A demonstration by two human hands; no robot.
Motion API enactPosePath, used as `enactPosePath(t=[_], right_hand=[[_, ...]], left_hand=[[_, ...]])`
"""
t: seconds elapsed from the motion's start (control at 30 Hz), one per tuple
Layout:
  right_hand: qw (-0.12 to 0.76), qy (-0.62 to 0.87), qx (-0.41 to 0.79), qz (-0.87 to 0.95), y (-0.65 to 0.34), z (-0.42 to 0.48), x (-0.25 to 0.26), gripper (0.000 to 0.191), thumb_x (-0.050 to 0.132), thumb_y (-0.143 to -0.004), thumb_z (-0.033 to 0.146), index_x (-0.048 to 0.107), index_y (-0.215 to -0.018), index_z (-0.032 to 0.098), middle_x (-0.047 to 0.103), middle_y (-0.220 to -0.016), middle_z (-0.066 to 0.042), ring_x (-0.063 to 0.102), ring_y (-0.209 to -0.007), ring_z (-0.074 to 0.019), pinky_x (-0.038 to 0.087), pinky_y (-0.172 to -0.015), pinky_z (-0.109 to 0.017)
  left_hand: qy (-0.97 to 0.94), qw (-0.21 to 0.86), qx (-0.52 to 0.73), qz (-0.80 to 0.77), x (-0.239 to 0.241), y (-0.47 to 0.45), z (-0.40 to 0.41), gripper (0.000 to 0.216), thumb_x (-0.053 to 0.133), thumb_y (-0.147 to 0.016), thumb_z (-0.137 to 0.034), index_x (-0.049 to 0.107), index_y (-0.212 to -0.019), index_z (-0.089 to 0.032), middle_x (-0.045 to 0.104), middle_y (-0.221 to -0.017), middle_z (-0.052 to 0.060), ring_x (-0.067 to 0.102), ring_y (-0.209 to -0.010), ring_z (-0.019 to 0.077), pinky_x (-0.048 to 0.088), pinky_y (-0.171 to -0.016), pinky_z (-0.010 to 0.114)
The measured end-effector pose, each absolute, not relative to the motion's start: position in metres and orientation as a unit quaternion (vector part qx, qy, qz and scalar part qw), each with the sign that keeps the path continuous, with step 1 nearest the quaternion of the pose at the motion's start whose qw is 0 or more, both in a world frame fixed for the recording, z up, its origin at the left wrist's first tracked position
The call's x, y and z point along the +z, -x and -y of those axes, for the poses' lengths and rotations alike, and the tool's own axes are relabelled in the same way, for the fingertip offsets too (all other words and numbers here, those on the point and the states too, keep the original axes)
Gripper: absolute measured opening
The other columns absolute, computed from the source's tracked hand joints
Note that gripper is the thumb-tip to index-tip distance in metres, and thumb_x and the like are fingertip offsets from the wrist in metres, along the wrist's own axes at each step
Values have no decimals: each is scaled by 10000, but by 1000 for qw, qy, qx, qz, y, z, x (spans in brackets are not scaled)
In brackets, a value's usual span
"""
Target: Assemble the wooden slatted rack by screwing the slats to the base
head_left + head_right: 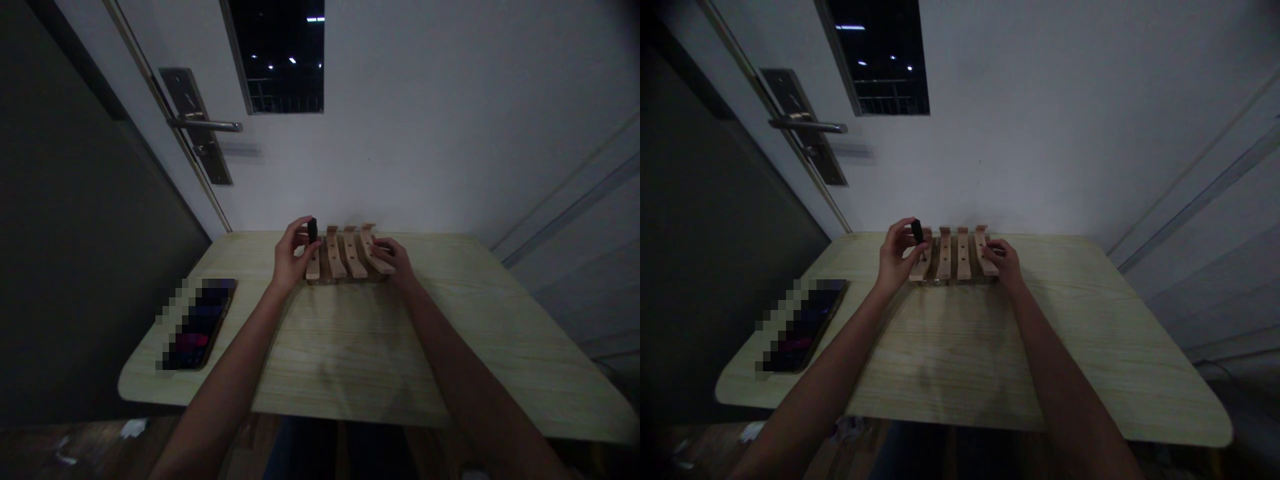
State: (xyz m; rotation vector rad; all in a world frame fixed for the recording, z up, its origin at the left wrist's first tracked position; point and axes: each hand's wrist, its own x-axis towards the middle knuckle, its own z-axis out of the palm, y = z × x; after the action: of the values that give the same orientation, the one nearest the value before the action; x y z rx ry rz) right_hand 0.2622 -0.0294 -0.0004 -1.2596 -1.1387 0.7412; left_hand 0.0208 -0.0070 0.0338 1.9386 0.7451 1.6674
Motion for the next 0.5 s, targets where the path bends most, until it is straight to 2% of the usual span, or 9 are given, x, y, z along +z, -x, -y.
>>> enactPosePath(t=[0.2, 0.37, 0.5], right_hand=[[609, 534, 327, 487, -262, 30, -1, 326, 721, -577, 437, 596, -768, 203, 627, -786, -26, 603, -740, -185, 491, -707, -361], [602, 540, 332, 486, -262, 31, 1, 320, 713, -586, 435, 600, -776, 204, 630, -786, -24, 601, -734, -180, 485, -707, -357], [602, 540, 334, 484, -262, 31, 0, 321, 719, -581, 437, 598, -774, 211, 633, -771, -16, 605, -716, -179, 482, -697, -349]], left_hand=[[-692, 256, 615, -279, 35, -20, 10, 494, 656, -770, -236, 474, -1227, -274, 581, -981, 14, 614, -729, 75, 546, -688, 214], [-689, 263, 617, -276, 36, -21, 11, 501, 649, -776, -232, 478, -1245, -272, 547, -1074, 39, 626, -770, 81, 549, -699, 214], [-699, 261, 607, -275, 36, -21, 12, 511, 625, -800, -249, 458, -1282, -273, 567, -997, 35, 628, -795, 103, 549, -720, 230]])
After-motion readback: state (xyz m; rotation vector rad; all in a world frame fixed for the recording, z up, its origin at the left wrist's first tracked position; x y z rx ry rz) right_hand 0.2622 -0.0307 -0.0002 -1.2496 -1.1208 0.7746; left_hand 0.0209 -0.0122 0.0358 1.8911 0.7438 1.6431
